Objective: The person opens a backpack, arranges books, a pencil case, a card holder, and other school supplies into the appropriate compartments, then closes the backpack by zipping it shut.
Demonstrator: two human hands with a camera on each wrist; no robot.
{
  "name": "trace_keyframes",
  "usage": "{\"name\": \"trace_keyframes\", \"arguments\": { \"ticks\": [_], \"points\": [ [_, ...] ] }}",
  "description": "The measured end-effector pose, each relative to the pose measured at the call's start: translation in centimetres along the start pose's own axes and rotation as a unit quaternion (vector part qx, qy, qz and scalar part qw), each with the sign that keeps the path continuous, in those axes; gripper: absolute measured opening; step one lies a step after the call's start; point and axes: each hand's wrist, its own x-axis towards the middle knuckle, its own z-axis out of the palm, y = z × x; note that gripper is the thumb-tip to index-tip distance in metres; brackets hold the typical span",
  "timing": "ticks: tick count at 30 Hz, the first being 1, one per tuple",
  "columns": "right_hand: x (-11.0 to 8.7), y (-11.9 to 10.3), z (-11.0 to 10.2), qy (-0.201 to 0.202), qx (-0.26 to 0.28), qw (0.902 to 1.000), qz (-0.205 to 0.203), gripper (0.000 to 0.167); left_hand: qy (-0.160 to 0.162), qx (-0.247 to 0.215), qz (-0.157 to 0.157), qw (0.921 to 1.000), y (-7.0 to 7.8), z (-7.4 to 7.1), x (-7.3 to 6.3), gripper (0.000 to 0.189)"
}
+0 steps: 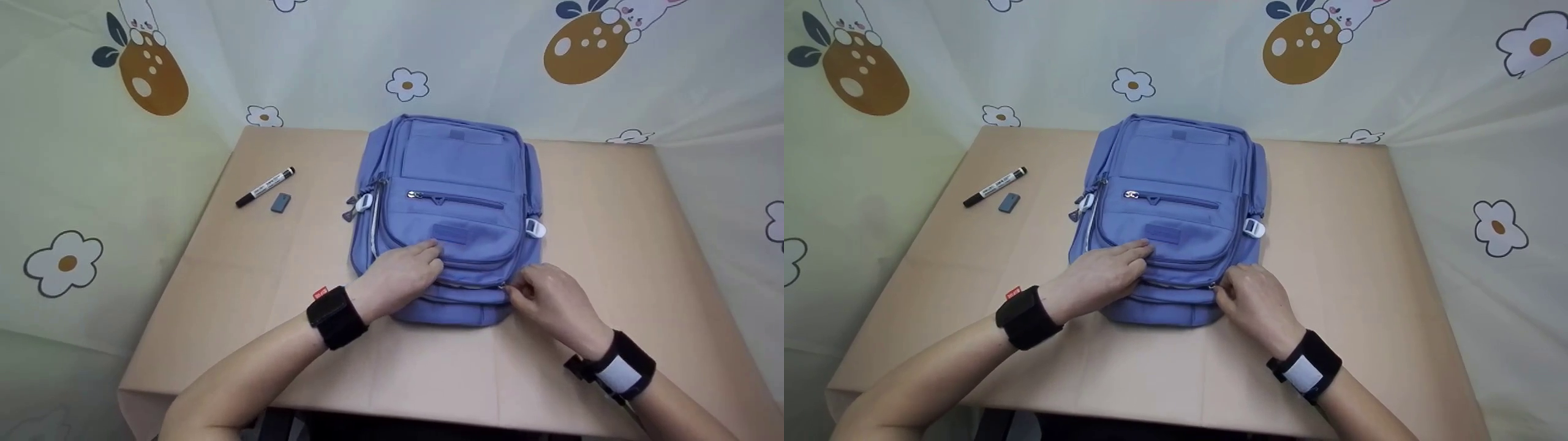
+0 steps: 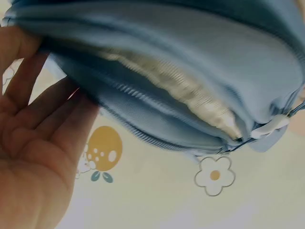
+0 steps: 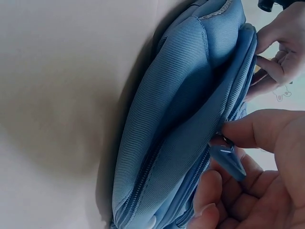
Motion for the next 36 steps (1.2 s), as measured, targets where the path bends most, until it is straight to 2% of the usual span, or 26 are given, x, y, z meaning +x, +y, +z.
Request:
{"name": "trace_keyframes", "arguments": {
  "ticks": [4, 8, 15, 19, 26, 32, 36],
  "points": [
    [-0.1, -0.2, -0.3, 0.007, -0.005, 1.0, -0.005, 0.03, 0.013, -0.011, -0.006, 0.9998, -0.1, 0.4, 0.2, 0.014],
    [-0.1, -0.7, -0.7, 0.005, -0.001, 1.0, -0.004, 0.029, 0.016, -0.001, -0.003, 0.9999, 0.0, 0.8, 0.4, 0.011],
    [0.2, -1.9, -1.0, 0.006, 0.013, 0.9998, -0.011, 0.025, 0.002, 0.013, 0.001, 0.9999, 0.1, 1.0, 0.4, 0.01],
    [0.7, -3.1, -0.6, -0.003, 0.029, 0.9995, -0.016, 0.02, 0.0, 0.012, 0.0, 0.9999, 0.0, 1.0, 0.4, 0.009],
    [2.1, -5.2, 0.7, -0.013, 0.038, 0.9981, -0.047, 0.014, 0.017, 0.018, 0.005, 0.9997, 0.0, 1.1, 0.3, 0.007],
    [2.3, -5.1, 1.3, -0.026, 0.036, 0.9982, -0.04, 0.015, -0.002, 0.015, 0.016, 0.9998, -0.3, 1.0, 0.1, 0.009],
    [2.0, -4.7, 1.3, -0.031, 0.041, 0.998, -0.037, 0.014, -0.009, 0.013, 0.033, 0.9993, -0.9, 0.7, -0.4, 0.009]
  ]
}}
